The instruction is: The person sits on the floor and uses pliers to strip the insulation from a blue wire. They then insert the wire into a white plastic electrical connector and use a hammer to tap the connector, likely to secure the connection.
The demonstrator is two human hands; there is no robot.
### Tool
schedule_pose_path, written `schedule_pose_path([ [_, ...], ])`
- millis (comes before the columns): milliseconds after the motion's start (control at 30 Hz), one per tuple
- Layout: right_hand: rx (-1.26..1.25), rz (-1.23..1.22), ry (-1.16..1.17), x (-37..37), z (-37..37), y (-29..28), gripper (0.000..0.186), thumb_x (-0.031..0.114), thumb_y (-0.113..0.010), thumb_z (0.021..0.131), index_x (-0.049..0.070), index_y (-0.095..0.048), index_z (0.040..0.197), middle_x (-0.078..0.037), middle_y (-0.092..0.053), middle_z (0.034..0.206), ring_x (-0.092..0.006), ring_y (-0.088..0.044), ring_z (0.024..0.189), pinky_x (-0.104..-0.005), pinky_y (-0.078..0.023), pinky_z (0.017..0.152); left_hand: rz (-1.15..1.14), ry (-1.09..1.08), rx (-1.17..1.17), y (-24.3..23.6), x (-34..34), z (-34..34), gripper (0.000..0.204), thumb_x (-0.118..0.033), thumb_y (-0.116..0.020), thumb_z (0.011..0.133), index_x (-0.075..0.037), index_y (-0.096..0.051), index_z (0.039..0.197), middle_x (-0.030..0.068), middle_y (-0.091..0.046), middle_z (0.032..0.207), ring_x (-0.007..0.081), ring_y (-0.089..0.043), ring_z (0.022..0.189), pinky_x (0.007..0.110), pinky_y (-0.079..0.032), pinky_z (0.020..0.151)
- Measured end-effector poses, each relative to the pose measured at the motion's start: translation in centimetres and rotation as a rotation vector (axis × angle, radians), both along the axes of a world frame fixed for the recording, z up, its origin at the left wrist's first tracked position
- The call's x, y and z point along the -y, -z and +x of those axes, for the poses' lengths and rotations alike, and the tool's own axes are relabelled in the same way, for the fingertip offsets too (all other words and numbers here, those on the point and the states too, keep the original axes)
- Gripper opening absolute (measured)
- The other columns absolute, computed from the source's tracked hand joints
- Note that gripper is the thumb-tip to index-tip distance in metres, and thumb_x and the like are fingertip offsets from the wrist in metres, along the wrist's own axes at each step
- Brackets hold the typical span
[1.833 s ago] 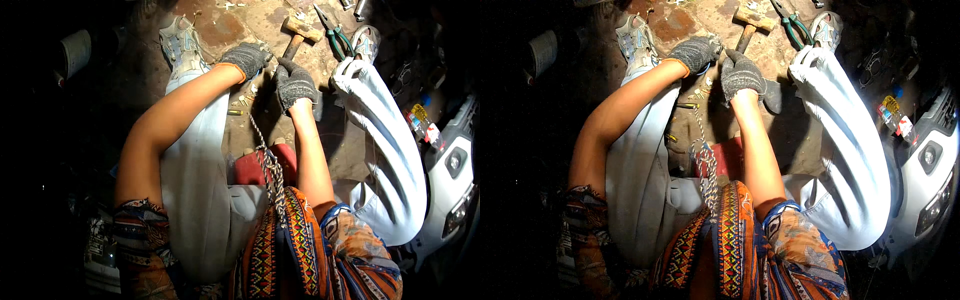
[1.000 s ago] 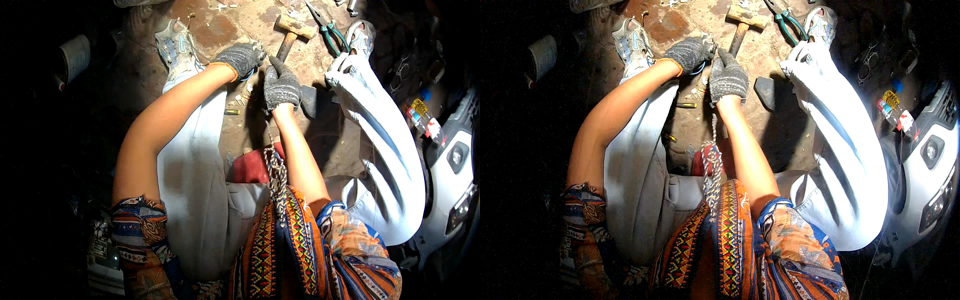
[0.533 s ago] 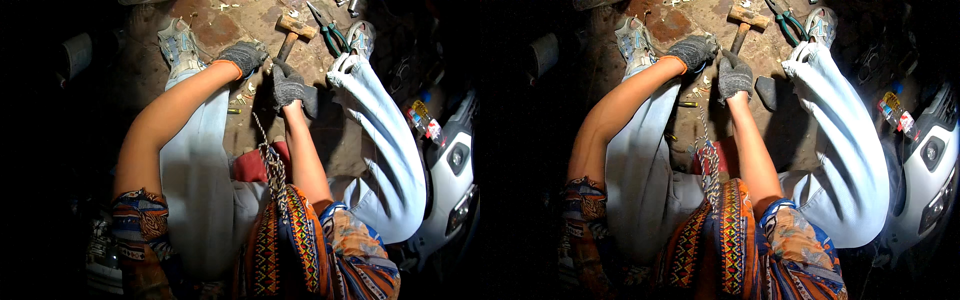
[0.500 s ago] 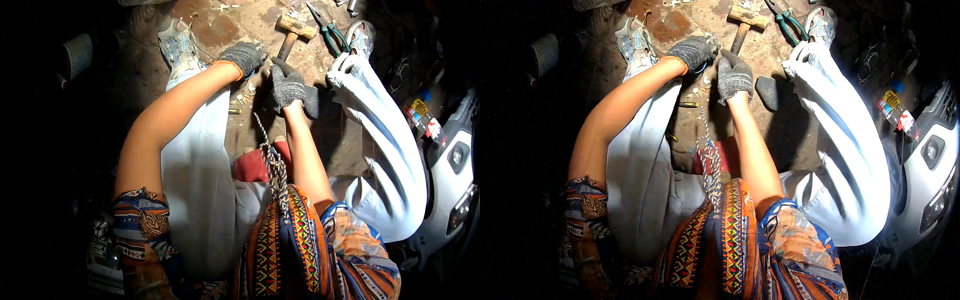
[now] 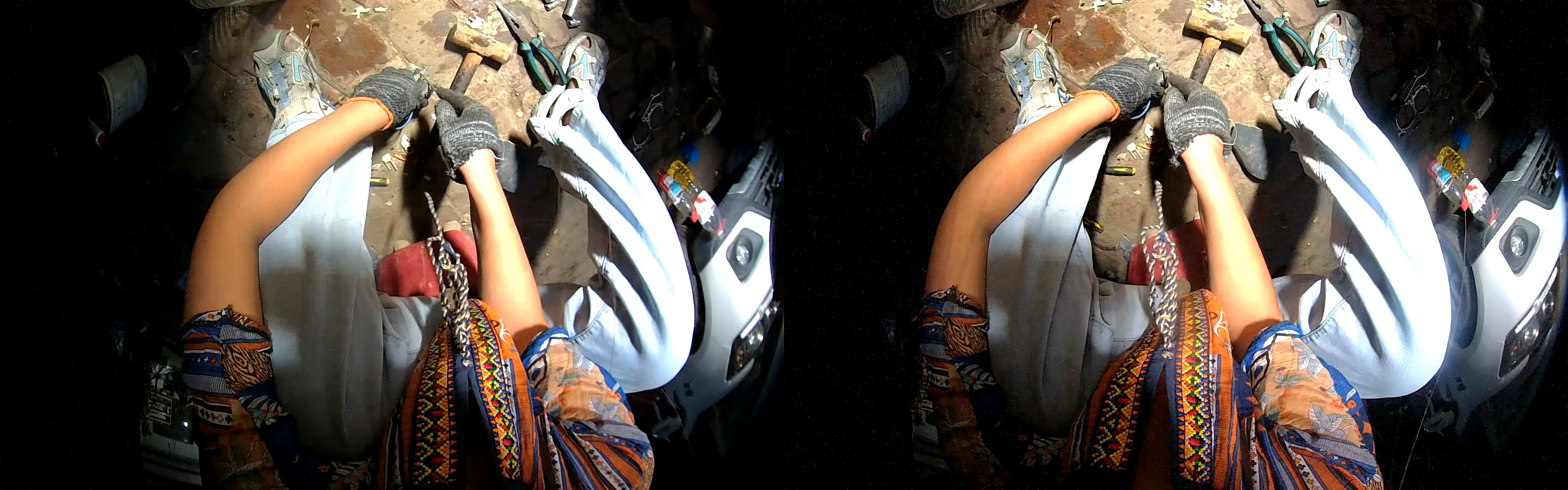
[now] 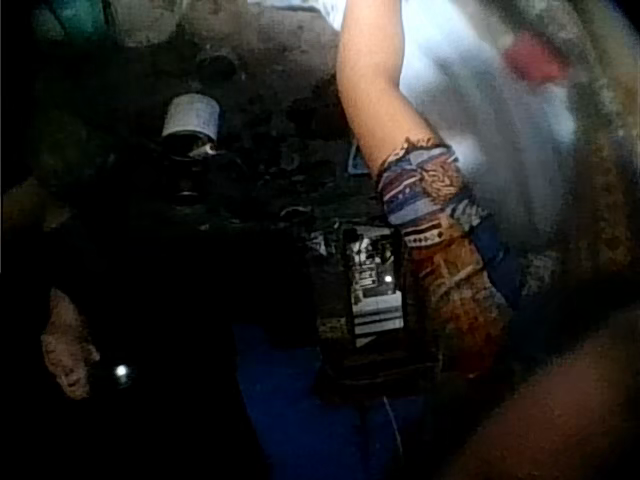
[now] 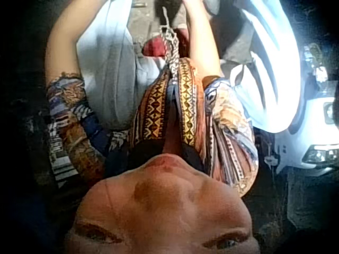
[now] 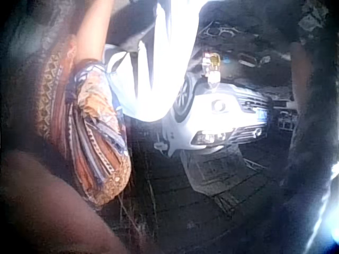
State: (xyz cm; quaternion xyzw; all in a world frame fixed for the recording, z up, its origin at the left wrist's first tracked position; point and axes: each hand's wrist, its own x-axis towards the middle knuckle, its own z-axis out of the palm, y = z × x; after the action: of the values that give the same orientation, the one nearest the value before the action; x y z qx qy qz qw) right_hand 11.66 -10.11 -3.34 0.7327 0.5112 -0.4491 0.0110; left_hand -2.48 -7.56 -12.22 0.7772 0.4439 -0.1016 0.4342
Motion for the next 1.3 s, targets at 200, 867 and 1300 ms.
schedule_pose_path([
  [200, 0.033, 0.061, 0.126, 0.6, -1.5, -1.1, 0.030, 0.023, -0.052, 0.084, 0.009, -0.064, 0.107, -0.018, -0.063, 0.101, -0.0343, -0.060, 0.095, -0.0387, -0.046, 0.084, -0.001, 0.051, 0.011, -0.2, -0.1, -0.1, 0.028, -0.026, -0.049, 0.083, -0.005, -0.063, 0.095, 0.0234, -0.060, 0.098, 0.0384, -0.058, 0.090, 0.044, -0.046, 0.079],
  [867, -0.041, 0.144, 0.443, 3.1, -3.5, 0.0, 0.029, 0.018, -0.053, 0.084, 0.008, -0.063, 0.109, -0.019, -0.065, 0.094, -0.0275, -0.063, 0.087, -0.0346, -0.047, 0.079, 0.009, 0.051, 0.004, 0.0, -0.1, 0.1, 0.028, -0.020, -0.048, 0.081, 0.002, -0.059, 0.095, 0.0257, -0.059, 0.099, 0.0397, -0.057, 0.093, 0.044, -0.046, 0.081],
  [1300, -0.505, 0.119, 0.892, 2.0, -5.8, 3.8, 0.028, 0.005, -0.053, 0.087, -0.006, -0.058, 0.112, -0.015, -0.064, 0.105, -0.0173, -0.059, 0.094, -0.0280, -0.046, 0.082, -0.046, -0.088, 0.003, 1.3, 0.4, -0.5, 0.027, -0.017, -0.059, 0.071, 0.003, -0.066, 0.088, 0.0255, -0.062, 0.091, 0.0380, -0.061, 0.086, 0.040, -0.049, 0.077],
])
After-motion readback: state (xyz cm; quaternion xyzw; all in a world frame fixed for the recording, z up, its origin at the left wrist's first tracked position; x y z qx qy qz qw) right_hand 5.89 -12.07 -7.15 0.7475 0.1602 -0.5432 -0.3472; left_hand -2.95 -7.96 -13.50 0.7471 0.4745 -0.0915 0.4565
